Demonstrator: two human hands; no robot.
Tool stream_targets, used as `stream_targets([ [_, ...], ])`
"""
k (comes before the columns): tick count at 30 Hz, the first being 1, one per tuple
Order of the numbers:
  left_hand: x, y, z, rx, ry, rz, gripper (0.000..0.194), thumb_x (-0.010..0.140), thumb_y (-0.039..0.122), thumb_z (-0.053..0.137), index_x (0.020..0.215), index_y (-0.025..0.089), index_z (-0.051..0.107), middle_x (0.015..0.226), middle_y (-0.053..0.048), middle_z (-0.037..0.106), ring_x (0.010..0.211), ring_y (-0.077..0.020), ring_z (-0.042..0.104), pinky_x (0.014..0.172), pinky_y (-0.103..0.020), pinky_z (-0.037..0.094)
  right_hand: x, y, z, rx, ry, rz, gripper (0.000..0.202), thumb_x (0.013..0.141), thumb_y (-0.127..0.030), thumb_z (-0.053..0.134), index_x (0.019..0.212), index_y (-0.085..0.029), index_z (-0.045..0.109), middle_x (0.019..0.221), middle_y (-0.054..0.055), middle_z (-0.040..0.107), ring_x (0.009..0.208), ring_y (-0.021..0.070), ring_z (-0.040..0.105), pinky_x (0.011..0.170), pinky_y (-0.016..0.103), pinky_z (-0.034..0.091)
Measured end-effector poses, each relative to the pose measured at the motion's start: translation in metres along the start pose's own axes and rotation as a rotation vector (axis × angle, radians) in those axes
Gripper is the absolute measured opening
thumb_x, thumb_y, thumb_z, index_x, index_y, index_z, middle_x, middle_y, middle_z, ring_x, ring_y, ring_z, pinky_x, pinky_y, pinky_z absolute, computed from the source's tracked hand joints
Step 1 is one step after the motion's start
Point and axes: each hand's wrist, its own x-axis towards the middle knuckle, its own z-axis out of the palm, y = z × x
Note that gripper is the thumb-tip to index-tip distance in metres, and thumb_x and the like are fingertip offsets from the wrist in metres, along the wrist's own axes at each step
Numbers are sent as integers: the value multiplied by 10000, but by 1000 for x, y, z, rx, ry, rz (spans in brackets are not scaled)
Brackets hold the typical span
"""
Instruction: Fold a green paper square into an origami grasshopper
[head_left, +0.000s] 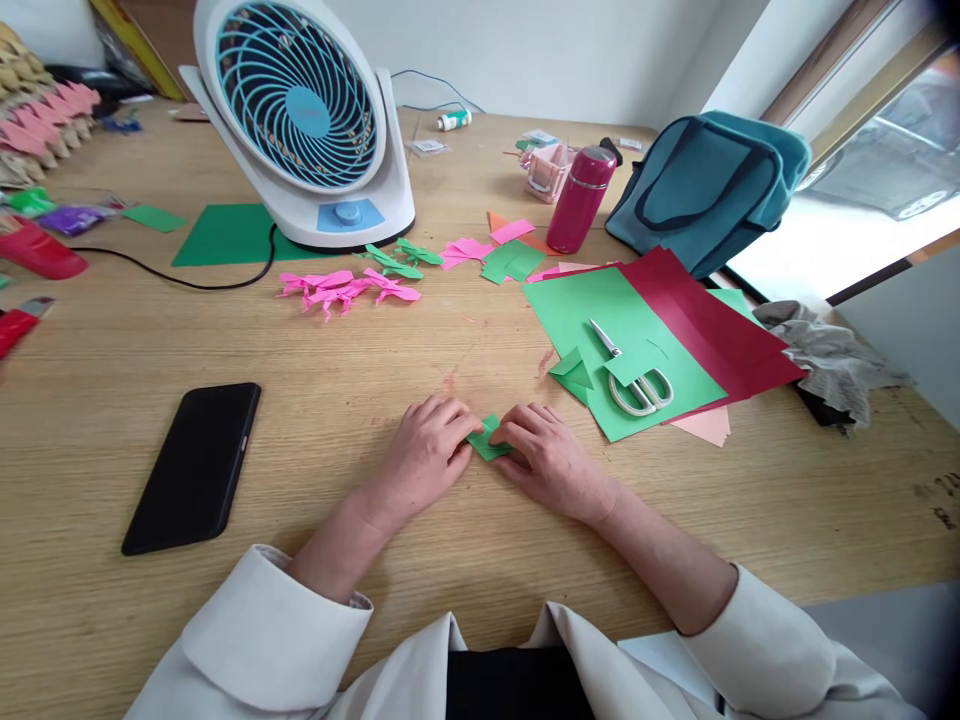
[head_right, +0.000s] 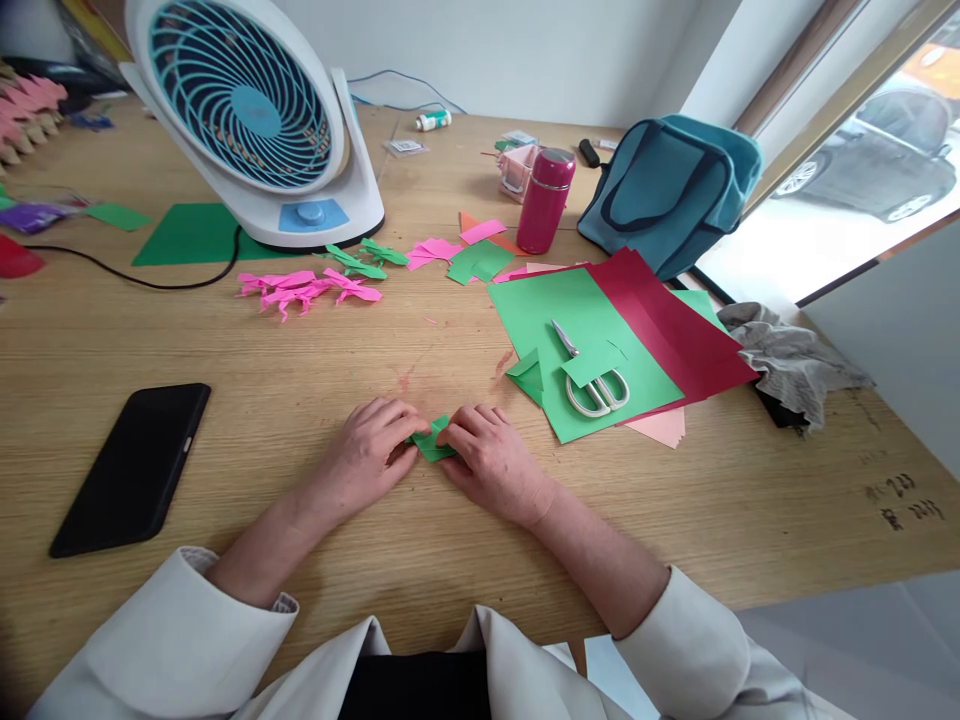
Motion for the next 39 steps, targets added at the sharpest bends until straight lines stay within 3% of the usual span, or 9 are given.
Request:
stream_targets([
  [7, -4, 2, -10, 26, -37, 35, 263, 809, 210, 718, 1054, 221, 624, 1059, -54, 631, 1030, -255, 536, 886, -411, 442, 0, 2, -1, 38, -10, -13, 81, 917, -254, 609, 967, -190, 615, 957, 80, 591, 896, 216, 523, 816, 352, 422],
  [14, -10, 5, -8, -37, -65, 63, 298, 839, 94, 628, 1116, 204, 630, 1049, -61, 617, 1029, -229, 537, 900, -385, 463, -2, 1, 1, 91, 5, 2, 72, 908, -234, 625, 965, -190, 620, 956, 76, 593, 903, 211, 538, 809, 344, 431],
  [18, -14, 5, -8, -97, -61, 57, 308, 861, 107, 605, 1153, 206, 613, 1098, -69, 628, 1046, -226, 548, 926, -391, 468, -4, 1, 0, 120, 4, 28, 80, 894, -209, 645, 968, -197, 617, 978, 74, 599, 928, 213, 554, 821, 344, 429],
  [26, -16, 9, -9, -5, -58, 78, 170, 862, 181, 660, 1019, 201, 599, 1060, -62, 627, 1025, -246, 544, 899, -400, 457, -3, 2, 1, 125, 7, 35, 52, 887, -204, 652, 910, -192, 608, 955, 69, 599, 903, 206, 557, 809, 334, 422],
  [30, -15, 10, -5, -5, -68, 129, 41, 916, 181, 592, 956, 179, 592, 1007, -65, 608, 989, -225, 533, 881, -370, 469, -3, 2, 1, 108, 5, 18, 39, 908, -222, 628, 898, -188, 614, 954, 76, 595, 904, 209, 554, 810, 340, 424],
  [39, -14, 13, 5, 8, -41, 85, 66, 933, 145, 520, 915, 175, 577, 913, -54, 573, 901, -207, 539, 812, -342, 464, -4, 4, -1, 123, -14, 4, 47, 928, -169, 570, 896, -182, 602, 956, 87, 586, 916, 215, 552, 839, 356, 443],
])
